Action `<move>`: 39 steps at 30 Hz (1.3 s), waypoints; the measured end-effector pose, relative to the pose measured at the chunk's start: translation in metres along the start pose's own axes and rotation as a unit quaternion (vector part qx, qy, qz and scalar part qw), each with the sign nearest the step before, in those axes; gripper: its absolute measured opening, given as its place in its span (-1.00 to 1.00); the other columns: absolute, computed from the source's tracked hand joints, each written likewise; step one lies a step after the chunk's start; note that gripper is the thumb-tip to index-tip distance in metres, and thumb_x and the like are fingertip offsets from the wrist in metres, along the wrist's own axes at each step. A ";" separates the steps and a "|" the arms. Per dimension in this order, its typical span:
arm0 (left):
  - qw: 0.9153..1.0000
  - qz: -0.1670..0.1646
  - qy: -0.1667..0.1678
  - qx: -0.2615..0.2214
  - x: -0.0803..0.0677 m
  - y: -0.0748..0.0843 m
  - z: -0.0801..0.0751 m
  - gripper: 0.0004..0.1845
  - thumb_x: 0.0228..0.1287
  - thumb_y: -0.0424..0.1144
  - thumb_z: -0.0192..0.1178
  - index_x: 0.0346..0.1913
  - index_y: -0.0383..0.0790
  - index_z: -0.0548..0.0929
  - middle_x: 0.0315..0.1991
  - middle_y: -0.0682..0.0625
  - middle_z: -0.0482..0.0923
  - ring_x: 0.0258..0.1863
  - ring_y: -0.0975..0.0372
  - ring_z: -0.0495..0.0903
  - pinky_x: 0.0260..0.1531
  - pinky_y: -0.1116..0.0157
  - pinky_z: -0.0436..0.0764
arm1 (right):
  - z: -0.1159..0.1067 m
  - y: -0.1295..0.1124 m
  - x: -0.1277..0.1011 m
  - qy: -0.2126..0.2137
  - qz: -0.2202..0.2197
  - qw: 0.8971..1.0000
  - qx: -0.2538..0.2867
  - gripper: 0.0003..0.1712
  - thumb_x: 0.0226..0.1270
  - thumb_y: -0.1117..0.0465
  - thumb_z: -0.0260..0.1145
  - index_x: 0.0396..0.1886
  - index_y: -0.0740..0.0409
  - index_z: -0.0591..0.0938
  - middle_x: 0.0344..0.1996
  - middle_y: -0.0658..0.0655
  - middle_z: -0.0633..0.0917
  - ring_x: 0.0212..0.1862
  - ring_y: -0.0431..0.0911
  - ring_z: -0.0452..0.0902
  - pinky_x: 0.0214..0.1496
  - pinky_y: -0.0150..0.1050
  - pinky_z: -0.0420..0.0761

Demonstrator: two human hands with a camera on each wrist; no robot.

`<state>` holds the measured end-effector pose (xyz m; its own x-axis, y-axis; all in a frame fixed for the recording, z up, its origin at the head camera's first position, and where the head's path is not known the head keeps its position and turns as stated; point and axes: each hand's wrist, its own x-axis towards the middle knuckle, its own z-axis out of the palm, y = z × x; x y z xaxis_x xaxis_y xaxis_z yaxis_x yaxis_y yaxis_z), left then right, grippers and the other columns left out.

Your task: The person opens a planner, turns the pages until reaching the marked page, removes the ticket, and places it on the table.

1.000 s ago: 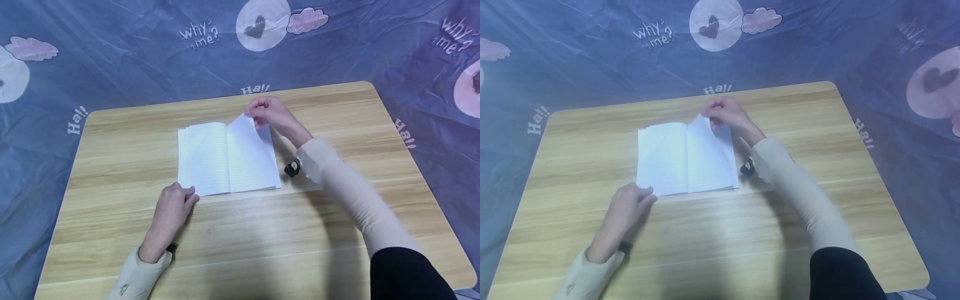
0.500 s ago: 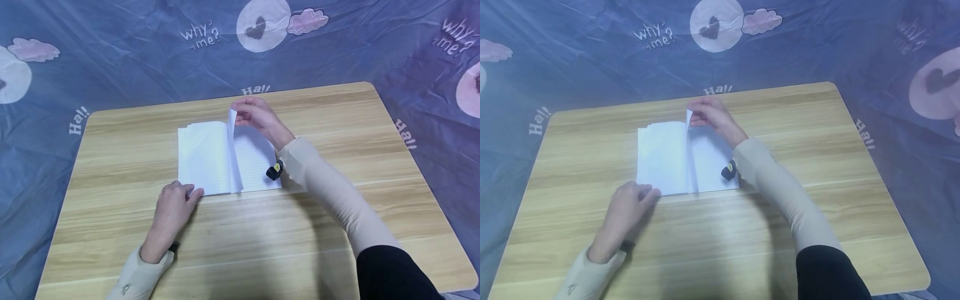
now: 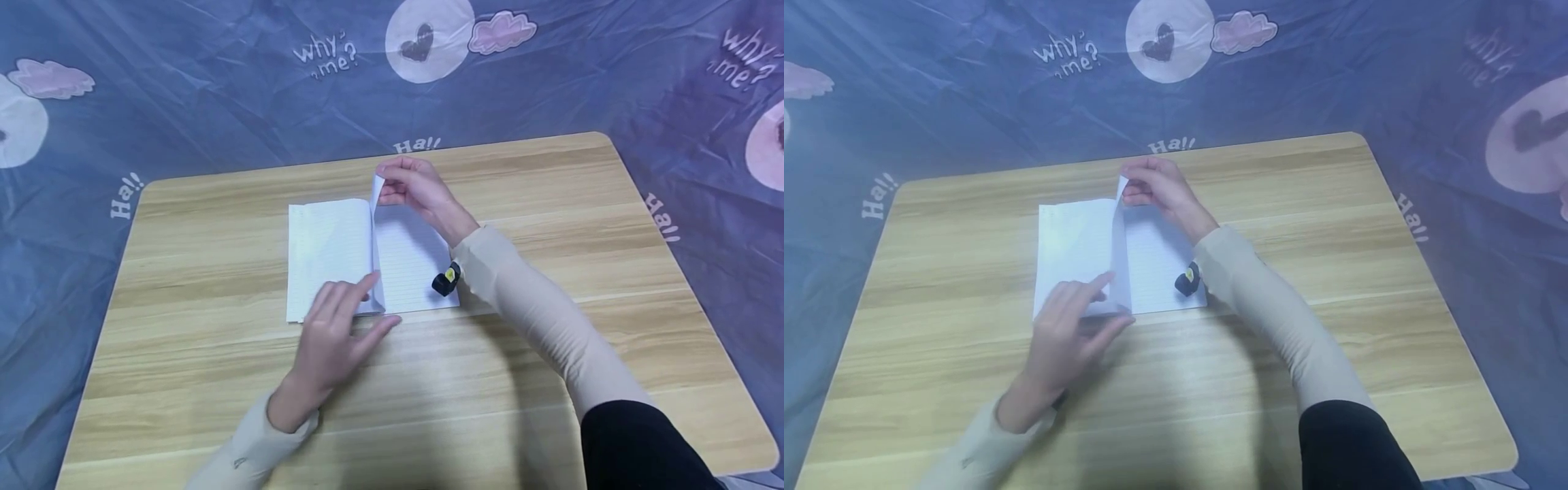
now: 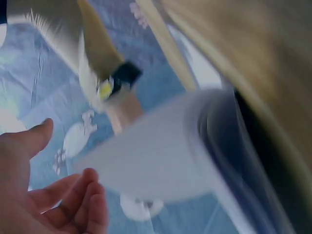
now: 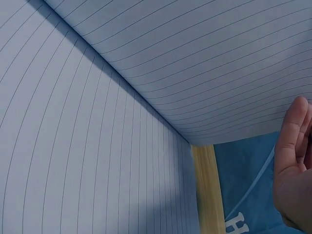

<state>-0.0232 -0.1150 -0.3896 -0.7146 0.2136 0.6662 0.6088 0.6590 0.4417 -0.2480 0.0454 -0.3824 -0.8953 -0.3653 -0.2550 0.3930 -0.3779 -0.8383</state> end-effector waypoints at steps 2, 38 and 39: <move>1.000 0.024 0.010 -0.008 0.001 0.004 0.008 -0.44 0.35 0.04 0.30 0.18 -0.37 0.61 -0.34 -0.08 0.59 -0.34 0.07 0.53 -0.26 0.18 0.58 | 0.000 0.000 -0.001 0.000 -0.002 1.000 0.000 -0.85 0.41 0.49 0.22 -0.34 0.28 0.65 -0.53 0.21 0.68 -0.58 -0.05 0.63 -0.41 -0.21 0.70; 0.985 -0.162 0.045 0.044 -0.034 -0.036 -0.020 -0.87 0.08 -0.58 0.32 -0.33 -0.36 0.75 -0.50 -0.08 0.66 -0.52 0.18 0.61 -0.48 0.23 0.64 | -0.072 0.004 -0.017 0.010 -0.040 0.847 -0.530 -0.87 0.42 0.24 0.32 -0.10 0.16 0.66 -0.37 0.19 0.64 -0.37 0.03 0.56 -0.34 -0.17 0.60; 0.982 -0.178 0.029 0.051 -0.035 -0.037 -0.021 -0.88 0.08 -0.58 0.33 -0.33 -0.37 0.75 -0.51 -0.07 0.65 -0.53 0.20 0.60 -0.50 0.25 0.63 | -0.076 0.005 -0.017 0.010 -0.054 0.823 -0.565 -0.87 0.40 0.25 0.33 -0.11 0.15 0.67 -0.39 0.18 0.63 -0.37 0.03 0.54 -0.33 -0.16 0.57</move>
<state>-0.0137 -0.1623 -0.4162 -0.8531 -0.0826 0.5151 0.2846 0.7538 0.5922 -0.2465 0.1143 -0.4189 -0.9195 -0.3638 -0.1487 -0.1254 0.6302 -0.7662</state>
